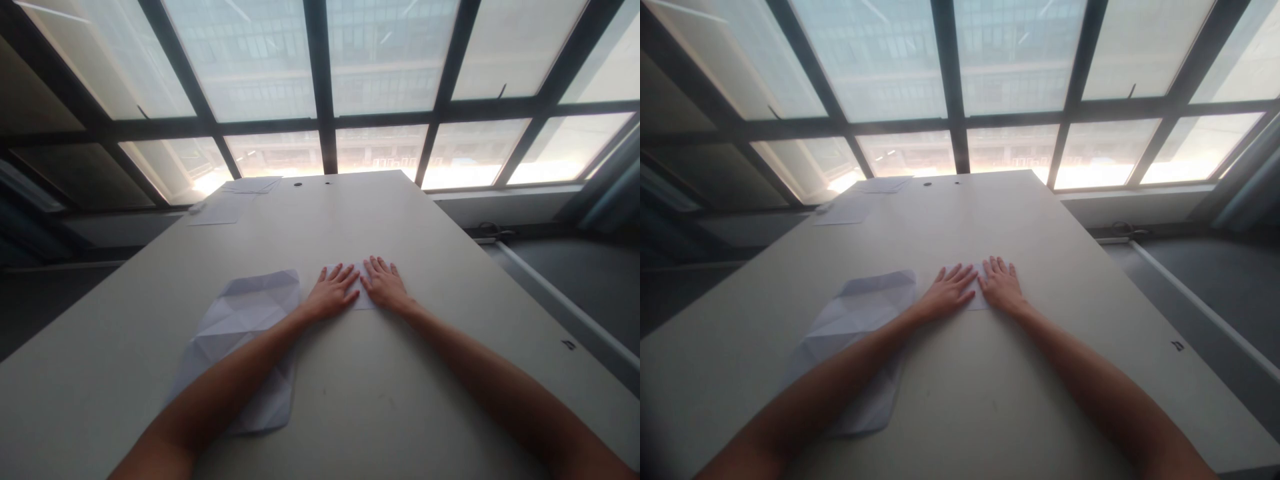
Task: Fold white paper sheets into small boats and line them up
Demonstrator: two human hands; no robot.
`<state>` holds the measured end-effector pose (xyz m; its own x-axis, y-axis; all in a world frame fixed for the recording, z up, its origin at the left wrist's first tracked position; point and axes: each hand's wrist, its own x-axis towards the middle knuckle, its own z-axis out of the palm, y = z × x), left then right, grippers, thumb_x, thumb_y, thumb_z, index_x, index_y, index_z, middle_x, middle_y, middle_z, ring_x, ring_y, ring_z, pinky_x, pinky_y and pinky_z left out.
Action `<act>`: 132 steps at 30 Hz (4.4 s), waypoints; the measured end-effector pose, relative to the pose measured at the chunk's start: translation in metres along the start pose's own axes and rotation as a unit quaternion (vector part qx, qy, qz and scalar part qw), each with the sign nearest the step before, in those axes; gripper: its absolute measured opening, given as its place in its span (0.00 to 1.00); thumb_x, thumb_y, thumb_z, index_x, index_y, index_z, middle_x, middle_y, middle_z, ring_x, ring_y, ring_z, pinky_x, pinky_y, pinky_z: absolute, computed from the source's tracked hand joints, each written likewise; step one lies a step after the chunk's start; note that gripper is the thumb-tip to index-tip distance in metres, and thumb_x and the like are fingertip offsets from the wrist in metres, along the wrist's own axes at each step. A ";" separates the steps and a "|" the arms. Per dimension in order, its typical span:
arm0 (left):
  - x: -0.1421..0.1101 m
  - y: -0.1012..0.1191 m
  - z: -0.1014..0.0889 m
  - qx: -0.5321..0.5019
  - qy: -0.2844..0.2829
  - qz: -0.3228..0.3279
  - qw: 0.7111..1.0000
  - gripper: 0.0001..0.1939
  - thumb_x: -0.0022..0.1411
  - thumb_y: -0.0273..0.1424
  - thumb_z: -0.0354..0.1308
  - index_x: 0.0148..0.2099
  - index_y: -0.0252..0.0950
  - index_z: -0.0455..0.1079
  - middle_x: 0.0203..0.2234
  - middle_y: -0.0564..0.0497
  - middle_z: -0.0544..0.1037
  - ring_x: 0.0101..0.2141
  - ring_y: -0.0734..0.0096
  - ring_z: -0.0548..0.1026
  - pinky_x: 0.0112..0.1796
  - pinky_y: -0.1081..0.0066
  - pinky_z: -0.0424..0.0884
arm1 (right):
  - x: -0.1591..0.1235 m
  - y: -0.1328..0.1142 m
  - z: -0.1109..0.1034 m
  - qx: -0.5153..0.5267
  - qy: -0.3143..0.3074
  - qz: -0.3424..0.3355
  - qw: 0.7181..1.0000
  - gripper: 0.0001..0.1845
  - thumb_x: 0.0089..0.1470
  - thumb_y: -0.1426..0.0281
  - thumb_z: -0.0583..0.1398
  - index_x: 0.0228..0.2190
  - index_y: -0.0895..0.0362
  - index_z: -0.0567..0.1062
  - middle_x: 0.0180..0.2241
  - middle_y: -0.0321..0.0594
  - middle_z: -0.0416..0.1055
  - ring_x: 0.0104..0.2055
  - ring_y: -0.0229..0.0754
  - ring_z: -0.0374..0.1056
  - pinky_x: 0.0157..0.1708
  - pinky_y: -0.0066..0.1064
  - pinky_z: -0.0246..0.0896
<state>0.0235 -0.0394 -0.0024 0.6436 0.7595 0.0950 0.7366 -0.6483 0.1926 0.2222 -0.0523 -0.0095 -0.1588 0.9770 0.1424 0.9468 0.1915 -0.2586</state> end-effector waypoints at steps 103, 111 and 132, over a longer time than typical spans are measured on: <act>0.000 0.006 -0.011 -0.064 0.061 -0.031 0.996 0.30 0.58 0.15 0.45 0.54 0.46 0.75 0.59 0.54 0.71 0.62 0.69 0.63 0.64 0.55 0.51 | -0.011 -0.008 -0.024 -0.083 0.069 0.059 0.992 0.16 0.63 0.66 0.50 0.45 0.59 0.73 0.48 0.53 0.69 0.51 0.52 0.61 0.54 0.42 0.49; -0.002 0.010 -0.009 -0.055 0.075 -0.040 0.995 0.16 0.65 0.31 0.52 0.54 0.44 0.72 0.61 0.52 0.68 0.63 0.63 0.62 0.64 0.52 0.51 | -0.009 -0.005 -0.023 -0.084 0.074 0.080 0.990 0.16 0.63 0.64 0.52 0.47 0.58 0.72 0.48 0.53 0.66 0.52 0.54 0.58 0.50 0.40 0.53; -0.002 0.008 -0.007 -0.072 0.033 0.016 0.997 0.21 0.69 0.37 0.49 0.61 0.43 0.66 0.64 0.49 0.63 0.66 0.61 0.55 0.65 0.49 0.41 | -0.006 0.002 -0.019 -0.067 0.088 0.117 0.987 0.16 0.62 0.63 0.53 0.43 0.62 0.71 0.47 0.55 0.67 0.51 0.54 0.59 0.48 0.41 0.54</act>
<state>0.0264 -0.0457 0.0060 0.6472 0.7437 0.1671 0.6754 -0.6612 0.3266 0.2304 -0.0599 0.0073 0.1081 0.9596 0.2598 0.9823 -0.0630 -0.1761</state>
